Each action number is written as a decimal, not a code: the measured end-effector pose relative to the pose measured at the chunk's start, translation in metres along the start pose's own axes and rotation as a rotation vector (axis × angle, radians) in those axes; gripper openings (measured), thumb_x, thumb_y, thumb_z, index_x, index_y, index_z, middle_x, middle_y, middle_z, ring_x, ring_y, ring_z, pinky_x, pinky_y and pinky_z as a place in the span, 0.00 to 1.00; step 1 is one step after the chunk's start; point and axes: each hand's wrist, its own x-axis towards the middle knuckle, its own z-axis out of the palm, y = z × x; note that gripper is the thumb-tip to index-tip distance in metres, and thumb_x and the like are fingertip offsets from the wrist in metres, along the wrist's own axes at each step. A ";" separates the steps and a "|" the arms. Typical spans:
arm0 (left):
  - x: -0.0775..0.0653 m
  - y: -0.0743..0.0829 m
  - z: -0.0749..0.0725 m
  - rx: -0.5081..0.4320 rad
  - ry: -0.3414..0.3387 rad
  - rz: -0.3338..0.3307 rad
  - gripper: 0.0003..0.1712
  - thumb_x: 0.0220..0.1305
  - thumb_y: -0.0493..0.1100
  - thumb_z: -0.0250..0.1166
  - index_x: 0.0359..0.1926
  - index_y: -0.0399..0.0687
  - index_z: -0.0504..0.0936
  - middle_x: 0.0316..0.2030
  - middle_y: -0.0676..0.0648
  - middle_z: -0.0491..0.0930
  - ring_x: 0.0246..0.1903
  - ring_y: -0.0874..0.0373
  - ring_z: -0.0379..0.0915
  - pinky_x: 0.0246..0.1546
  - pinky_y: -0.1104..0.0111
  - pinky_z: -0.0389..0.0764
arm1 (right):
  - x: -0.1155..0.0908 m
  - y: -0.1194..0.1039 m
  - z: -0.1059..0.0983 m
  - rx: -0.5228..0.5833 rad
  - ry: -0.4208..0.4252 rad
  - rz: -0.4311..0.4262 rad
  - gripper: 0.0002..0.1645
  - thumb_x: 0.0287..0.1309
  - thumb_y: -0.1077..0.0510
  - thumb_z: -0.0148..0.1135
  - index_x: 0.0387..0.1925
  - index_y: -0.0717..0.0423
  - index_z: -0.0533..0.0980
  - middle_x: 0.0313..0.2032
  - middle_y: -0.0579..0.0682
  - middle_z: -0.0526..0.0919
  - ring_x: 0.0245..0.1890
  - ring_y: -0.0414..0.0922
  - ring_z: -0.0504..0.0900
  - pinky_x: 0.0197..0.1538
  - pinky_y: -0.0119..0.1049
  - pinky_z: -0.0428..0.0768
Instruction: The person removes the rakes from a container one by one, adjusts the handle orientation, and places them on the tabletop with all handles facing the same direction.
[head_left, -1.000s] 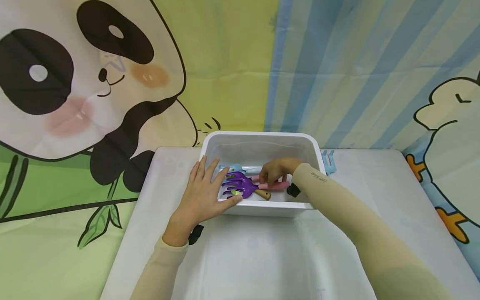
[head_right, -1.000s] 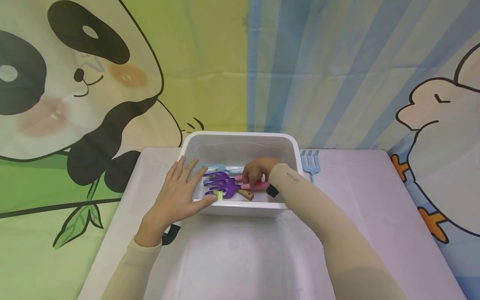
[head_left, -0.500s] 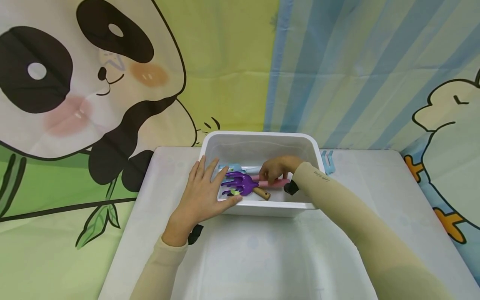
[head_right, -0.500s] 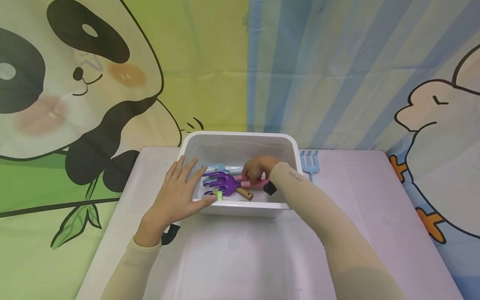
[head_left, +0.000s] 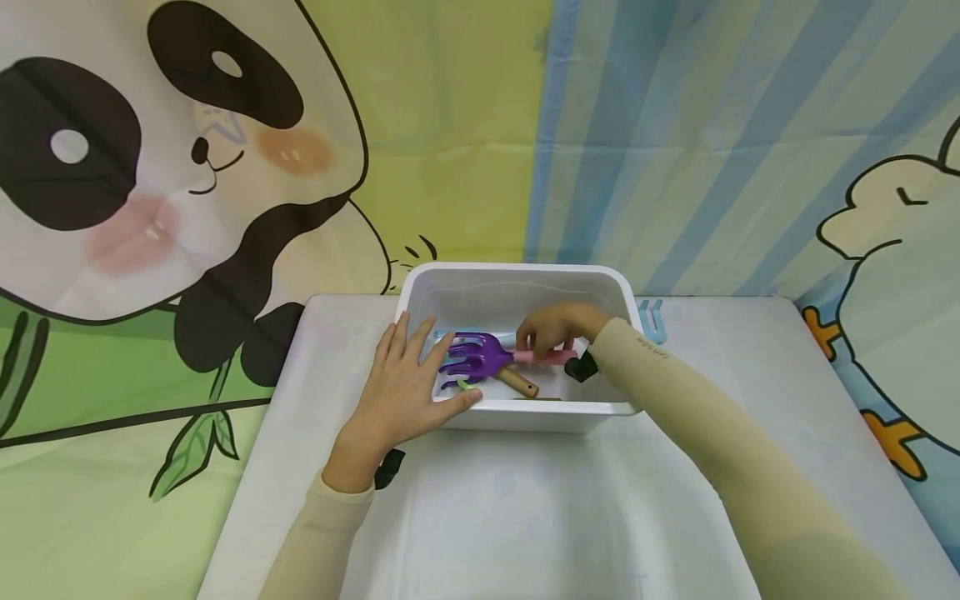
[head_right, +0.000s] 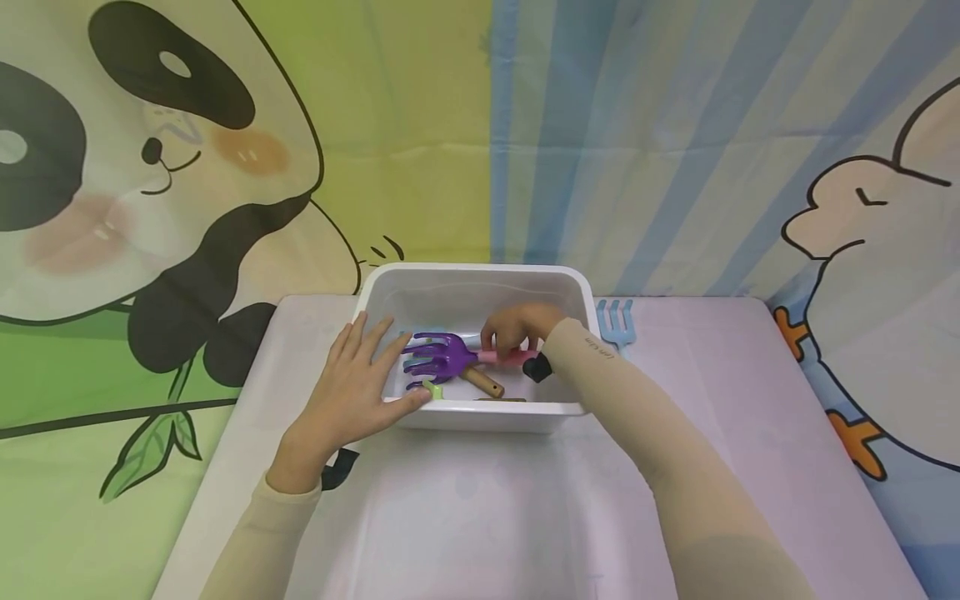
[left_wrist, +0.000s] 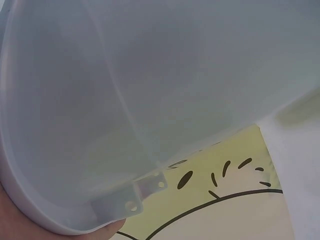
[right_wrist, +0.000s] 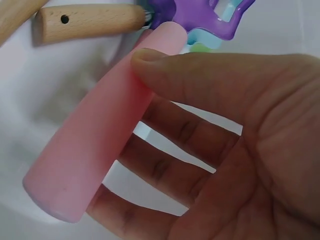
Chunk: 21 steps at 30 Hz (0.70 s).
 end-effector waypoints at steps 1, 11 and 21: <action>0.000 0.000 0.000 0.001 -0.001 -0.001 0.57 0.59 0.83 0.45 0.72 0.46 0.69 0.74 0.36 0.56 0.74 0.32 0.35 0.72 0.45 0.36 | -0.001 0.000 0.000 0.007 0.001 0.000 0.17 0.63 0.64 0.60 0.53 0.53 0.78 0.52 0.52 0.77 0.43 0.48 0.79 0.44 0.48 0.83; 0.001 0.000 0.002 -0.003 -0.008 -0.007 0.57 0.59 0.84 0.44 0.73 0.46 0.68 0.74 0.36 0.56 0.75 0.32 0.34 0.72 0.44 0.36 | -0.014 -0.002 -0.004 0.098 -0.031 -0.027 0.17 0.63 0.64 0.59 0.54 0.56 0.77 0.48 0.53 0.76 0.39 0.47 0.78 0.42 0.46 0.83; 0.000 -0.001 0.002 0.010 -0.005 -0.005 0.58 0.58 0.84 0.43 0.73 0.46 0.68 0.74 0.36 0.56 0.75 0.32 0.34 0.72 0.45 0.35 | -0.026 -0.003 -0.010 0.152 -0.053 -0.041 0.17 0.64 0.62 0.59 0.54 0.58 0.75 0.50 0.54 0.76 0.41 0.49 0.79 0.43 0.49 0.84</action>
